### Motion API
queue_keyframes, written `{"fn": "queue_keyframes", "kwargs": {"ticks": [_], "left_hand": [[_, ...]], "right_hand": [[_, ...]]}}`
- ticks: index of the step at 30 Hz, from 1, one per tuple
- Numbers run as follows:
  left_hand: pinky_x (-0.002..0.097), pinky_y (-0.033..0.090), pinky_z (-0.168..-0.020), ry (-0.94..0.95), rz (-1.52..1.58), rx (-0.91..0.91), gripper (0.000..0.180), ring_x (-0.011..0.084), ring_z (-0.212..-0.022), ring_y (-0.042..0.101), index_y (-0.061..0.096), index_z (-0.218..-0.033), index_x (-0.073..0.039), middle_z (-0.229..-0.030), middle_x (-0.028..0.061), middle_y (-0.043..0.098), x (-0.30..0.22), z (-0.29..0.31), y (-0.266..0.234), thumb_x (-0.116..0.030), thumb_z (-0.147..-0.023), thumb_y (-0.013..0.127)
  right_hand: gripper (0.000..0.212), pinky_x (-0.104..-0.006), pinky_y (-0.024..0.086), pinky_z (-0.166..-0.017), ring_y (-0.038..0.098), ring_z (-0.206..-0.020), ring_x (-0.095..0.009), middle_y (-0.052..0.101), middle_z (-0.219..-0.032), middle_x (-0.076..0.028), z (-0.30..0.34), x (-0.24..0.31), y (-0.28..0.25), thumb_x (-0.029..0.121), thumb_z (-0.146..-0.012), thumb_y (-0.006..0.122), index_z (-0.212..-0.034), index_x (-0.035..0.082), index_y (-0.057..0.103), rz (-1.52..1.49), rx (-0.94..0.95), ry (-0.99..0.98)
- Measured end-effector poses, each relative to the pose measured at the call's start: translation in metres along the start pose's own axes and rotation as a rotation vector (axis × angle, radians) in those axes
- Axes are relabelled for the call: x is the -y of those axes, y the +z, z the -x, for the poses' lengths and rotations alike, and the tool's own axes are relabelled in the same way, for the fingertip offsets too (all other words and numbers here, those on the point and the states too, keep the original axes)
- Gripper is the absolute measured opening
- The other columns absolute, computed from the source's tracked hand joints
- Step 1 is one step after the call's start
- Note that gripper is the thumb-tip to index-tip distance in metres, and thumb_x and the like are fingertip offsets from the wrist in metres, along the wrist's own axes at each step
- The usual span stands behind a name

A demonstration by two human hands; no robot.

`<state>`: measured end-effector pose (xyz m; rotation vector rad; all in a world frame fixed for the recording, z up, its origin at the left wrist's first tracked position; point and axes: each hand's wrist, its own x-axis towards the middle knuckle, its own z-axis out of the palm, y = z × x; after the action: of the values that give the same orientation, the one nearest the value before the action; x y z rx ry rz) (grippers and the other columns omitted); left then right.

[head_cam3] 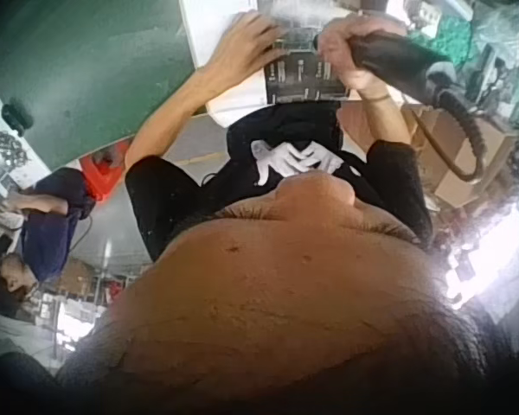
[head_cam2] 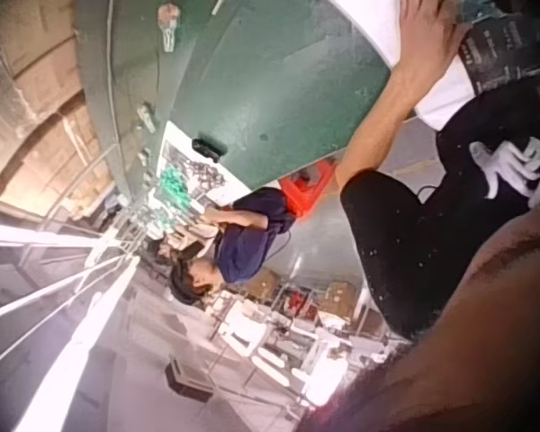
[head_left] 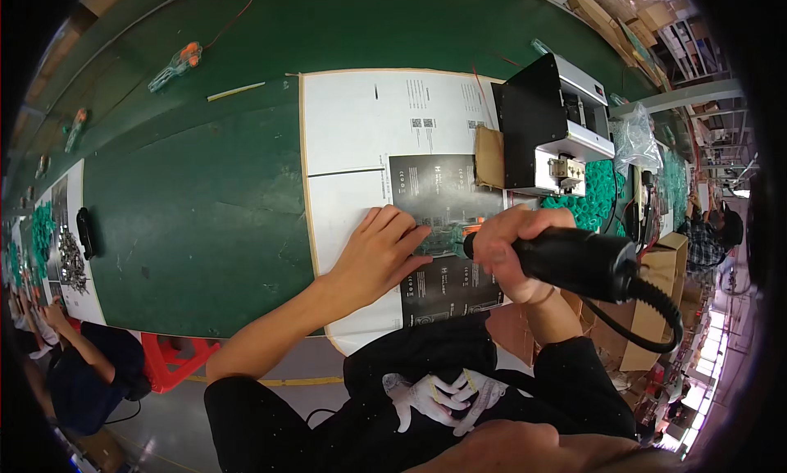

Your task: Assemble electronic components onto a base using an electric screwdriver.

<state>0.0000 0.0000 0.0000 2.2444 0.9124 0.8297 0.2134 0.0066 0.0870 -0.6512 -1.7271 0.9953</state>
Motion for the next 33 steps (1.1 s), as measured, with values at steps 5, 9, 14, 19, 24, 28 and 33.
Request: {"fn": "queue_keyframes", "kwargs": {"ticks": [5, 9, 14, 19, 24, 28, 33], "left_hand": [[0.0397, 0.043, -0.09, 0.005, 0.004, -0.035, 0.041, 0.0276, -0.1, 0.053, 0.068, -0.116, 0.0, -0.102, 0.0093, 0.057, -0.013, -0.007, 0.009, -0.025, -0.084, 0.079], [0.0403, 0.044, -0.087, 0.003, -0.019, -0.067, 0.043, 0.0281, -0.098, 0.055, 0.069, -0.112, -0.001, -0.101, 0.009, 0.059, -0.012, -0.007, 0.007, -0.026, -0.08, 0.083], [0.041, 0.044, -0.087, -0.013, -0.045, -0.055, 0.042, 0.0288, -0.098, 0.055, 0.068, -0.11, -0.001, -0.101, 0.0097, 0.059, -0.013, -0.006, 0.008, -0.029, -0.082, 0.081], [0.0413, 0.044, -0.087, 0.001, -0.043, -0.074, 0.042, 0.0291, -0.097, 0.055, 0.068, -0.11, -0.001, -0.101, 0.0102, 0.059, -0.015, -0.01, 0.003, -0.028, -0.081, 0.082], [0.0411, 0.044, -0.088, -0.006, -0.045, -0.081, 0.042, 0.0293, -0.097, 0.054, 0.067, -0.11, -0.001, -0.101, 0.0101, 0.059, 0.0, 0.012, -0.002, -0.027, -0.081, 0.082], [0.0409, 0.044, -0.088, 0.016, -0.004, -0.075, 0.04, 0.0291, -0.098, 0.054, 0.067, -0.11, -0.001, -0.101, 0.0098, 0.059, 0.01, 0.023, -0.011, -0.025, -0.081, 0.082], [0.0404, 0.044, -0.09, 0.002, -0.013, -0.07, 0.038, 0.0283, -0.101, 0.053, 0.065, -0.109, -0.002, -0.102, 0.0094, 0.056, 0.011, 0.035, -0.016, -0.025, -0.083, 0.081]], "right_hand": [[0.027, -0.0342, 0.049, -0.047, 0.049, -0.048, -0.016, 0.052, -0.069, -0.005, 0.001, 0.015, -0.026, 0.003, -0.099, 0.054, -0.122, 0.013, 0.043, -0.021, -0.218, 0.041], [0.04, -0.0324, 0.046, -0.05, 0.048, -0.051, -0.014, 0.046, -0.065, -0.004, -0.028, 0.054, -0.076, -0.001, -0.094, 0.06, -0.131, 0.002, 0.047, 0.084, -0.699, -0.17], [0.036, -0.0335, 0.046, -0.049, 0.047, -0.048, -0.013, 0.052, -0.068, -0.006, -0.046, 0.041, -0.125, -0.004, -0.094, 0.062, -0.129, -0.003, 0.049, 0.235, -0.807, -0.177], [0.038, -0.0334, 0.046, -0.05, 0.047, -0.048, -0.013, 0.052, -0.068, -0.005, -0.049, 0.037, -0.133, -0.005, -0.094, 0.062, -0.13, -0.004, 0.048, 0.23, -0.76, -0.075], [0.04, -0.0327, 0.045, -0.047, 0.047, -0.047, -0.013, 0.053, -0.068, -0.004, -0.023, 0.04, -0.085, -0.006, -0.093, 0.061, -0.129, 0.001, 0.048, 0.004, -0.603, 0.042], [0.043, -0.0292, 0.045, -0.042, 0.046, -0.044, -0.013, 0.049, -0.065, 0.0, -0.008, 0.038, 0.0, 0.009, -0.095, 0.069, -0.13, 0.01, 0.044, -0.142, -0.284, -0.115], [0.048, -0.0314, 0.05, -0.046, 0.052, -0.046, -0.014, 0.051, -0.065, 0.002, -0.013, 0.033, 0.064, 0.02, -0.098, 0.071, -0.132, 0.019, 0.036, -0.082, -0.066, -0.08]]}}
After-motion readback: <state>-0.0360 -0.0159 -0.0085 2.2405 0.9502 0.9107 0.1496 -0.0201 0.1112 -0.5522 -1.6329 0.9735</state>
